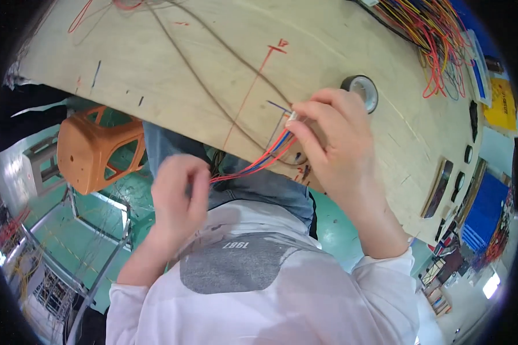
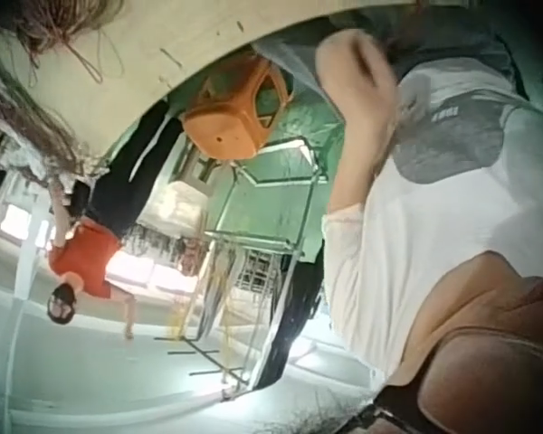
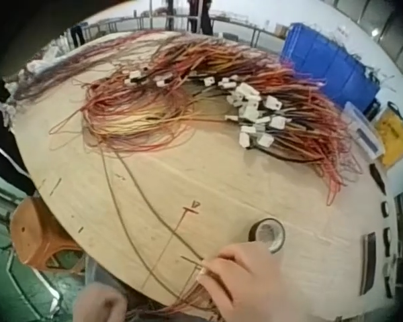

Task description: Using electrical tape to secure and wrap wire bundles and connectors at a workbench.

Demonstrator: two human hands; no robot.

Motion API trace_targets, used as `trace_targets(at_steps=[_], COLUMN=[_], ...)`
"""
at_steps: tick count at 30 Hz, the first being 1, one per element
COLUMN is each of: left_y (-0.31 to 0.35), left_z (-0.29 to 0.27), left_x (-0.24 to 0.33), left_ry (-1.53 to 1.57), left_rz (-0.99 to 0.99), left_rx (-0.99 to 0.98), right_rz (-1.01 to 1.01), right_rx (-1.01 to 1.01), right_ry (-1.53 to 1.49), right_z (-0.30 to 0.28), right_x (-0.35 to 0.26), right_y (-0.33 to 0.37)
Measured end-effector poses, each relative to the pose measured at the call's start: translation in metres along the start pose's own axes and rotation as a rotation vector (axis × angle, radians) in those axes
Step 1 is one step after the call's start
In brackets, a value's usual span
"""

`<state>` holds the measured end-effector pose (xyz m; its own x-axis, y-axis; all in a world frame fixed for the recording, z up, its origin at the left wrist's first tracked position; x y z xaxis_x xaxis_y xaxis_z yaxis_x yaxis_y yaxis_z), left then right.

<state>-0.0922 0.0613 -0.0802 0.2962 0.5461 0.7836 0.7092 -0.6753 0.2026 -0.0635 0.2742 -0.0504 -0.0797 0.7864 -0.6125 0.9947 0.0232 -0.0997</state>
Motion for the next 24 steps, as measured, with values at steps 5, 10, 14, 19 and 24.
trace_targets(at_steps=[5, 10, 14, 19, 24], left_y=[-0.050, -0.055, -0.058, -0.060, -0.066], left_z=[0.017, 0.018, 0.021, 0.021, 0.016], left_x=[0.074, 0.067, 0.062, 0.057, 0.059], left_ry=[0.329, 0.244, 0.429, 0.727, 0.370], left_rz=[0.321, 0.166, 0.092, 0.172, 0.359], left_rx=[-0.242, -0.431, -0.468, -0.451, -0.329], right_rz=[0.049, 0.086, 0.063, -0.006, -0.023], right_rx=[0.037, 0.120, -0.029, -0.353, -0.402], right_ry=[-0.046, 0.217, 0.268, -0.173, -0.076], right_z=[-0.015, -0.047, -0.046, -0.041, -0.034], right_x=[-0.001, 0.023, 0.023, -0.013, -0.020], right_y=[0.007, 0.027, 0.026, 0.027, 0.018])
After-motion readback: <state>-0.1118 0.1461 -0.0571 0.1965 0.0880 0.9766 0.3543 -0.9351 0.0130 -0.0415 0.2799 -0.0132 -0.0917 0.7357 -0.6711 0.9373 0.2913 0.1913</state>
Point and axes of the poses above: each hand's wrist, its own y-axis away from the middle knuckle, its own z-axis out of the palm, x = y × z, the point moved 3 cm from there along -y, towards the middle knuckle, and after that the axes turned 12 degrees about -x, right-handed, at the moved point
